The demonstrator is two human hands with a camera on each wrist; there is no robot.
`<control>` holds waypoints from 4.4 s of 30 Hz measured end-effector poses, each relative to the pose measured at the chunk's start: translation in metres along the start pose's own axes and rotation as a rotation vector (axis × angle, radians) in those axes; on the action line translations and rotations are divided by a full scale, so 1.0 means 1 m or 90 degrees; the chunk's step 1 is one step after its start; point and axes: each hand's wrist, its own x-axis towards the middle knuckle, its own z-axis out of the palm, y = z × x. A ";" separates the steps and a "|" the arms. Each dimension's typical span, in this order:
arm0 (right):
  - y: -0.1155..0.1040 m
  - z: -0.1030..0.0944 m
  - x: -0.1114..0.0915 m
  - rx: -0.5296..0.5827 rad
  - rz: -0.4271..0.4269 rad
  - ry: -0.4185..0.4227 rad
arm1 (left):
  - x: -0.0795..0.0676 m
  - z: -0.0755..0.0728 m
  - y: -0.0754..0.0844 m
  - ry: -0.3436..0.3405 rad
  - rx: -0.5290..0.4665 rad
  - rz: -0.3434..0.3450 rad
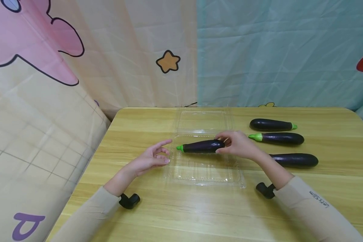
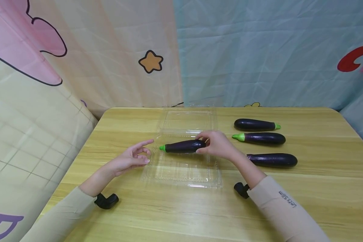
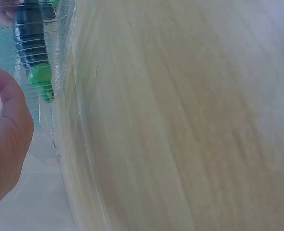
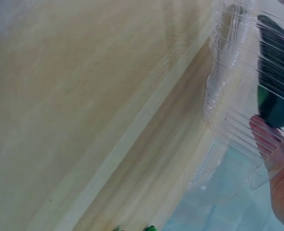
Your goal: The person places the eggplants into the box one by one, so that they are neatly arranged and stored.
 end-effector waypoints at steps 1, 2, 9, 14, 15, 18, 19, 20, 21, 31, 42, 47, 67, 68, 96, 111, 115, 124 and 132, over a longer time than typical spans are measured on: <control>0.000 0.000 0.000 -0.008 -0.001 0.000 | 0.000 0.000 0.000 0.000 0.000 0.000; 0.000 0.000 0.000 -0.016 -0.004 -0.001 | 0.000 0.000 0.000 0.000 -0.001 0.000; 0.002 0.002 0.003 -0.077 -0.018 -0.007 | 0.000 0.000 0.001 0.007 0.002 -0.003; 0.002 0.004 0.003 -0.108 -0.029 -0.015 | 0.000 0.001 0.002 0.011 -0.001 -0.008; 0.002 0.004 0.003 -0.112 -0.030 -0.017 | 0.000 0.002 0.002 0.011 -0.003 -0.009; 0.003 0.004 0.004 -0.120 -0.037 -0.019 | 0.000 0.002 0.003 0.011 -0.004 -0.010; 0.003 0.005 0.004 -0.123 -0.036 -0.019 | 0.000 0.002 0.003 0.011 -0.005 -0.009; 0.003 0.005 0.004 -0.126 -0.039 -0.020 | 0.000 0.002 0.003 0.011 -0.005 -0.009; 0.003 0.005 0.004 -0.128 -0.040 -0.021 | 0.000 0.002 0.003 0.011 -0.005 -0.009; -0.002 0.010 0.006 -0.183 -0.056 -0.061 | 0.000 0.001 0.002 0.007 -0.005 -0.004; -0.001 0.008 0.007 -0.138 -0.044 -0.045 | 0.000 0.002 0.002 0.014 -0.004 -0.002; 0.000 0.004 0.005 -0.067 -0.022 -0.033 | 0.000 0.003 0.002 0.017 -0.007 -0.005; 0.013 -0.037 -0.026 0.236 0.044 -0.001 | 0.001 0.002 -0.002 0.012 -0.006 0.004; 0.015 -0.040 -0.029 0.230 0.048 0.003 | 0.001 0.002 -0.002 0.011 -0.006 0.005; 0.067 -0.097 -0.124 0.134 0.114 0.111 | 0.002 0.002 -0.001 0.008 -0.006 0.008; 0.100 -0.101 -0.167 0.056 0.236 0.113 | 0.000 0.003 -0.001 0.015 -0.010 0.005; 0.109 -0.100 -0.173 0.048 0.248 0.117 | -0.001 0.003 -0.001 0.016 -0.010 0.006; 0.123 -0.097 -0.182 0.047 0.270 0.126 | -0.001 0.003 -0.001 0.010 -0.004 0.010; 0.131 -0.096 -0.185 0.037 0.282 0.115 | 0.000 0.003 -0.001 0.007 -0.007 0.013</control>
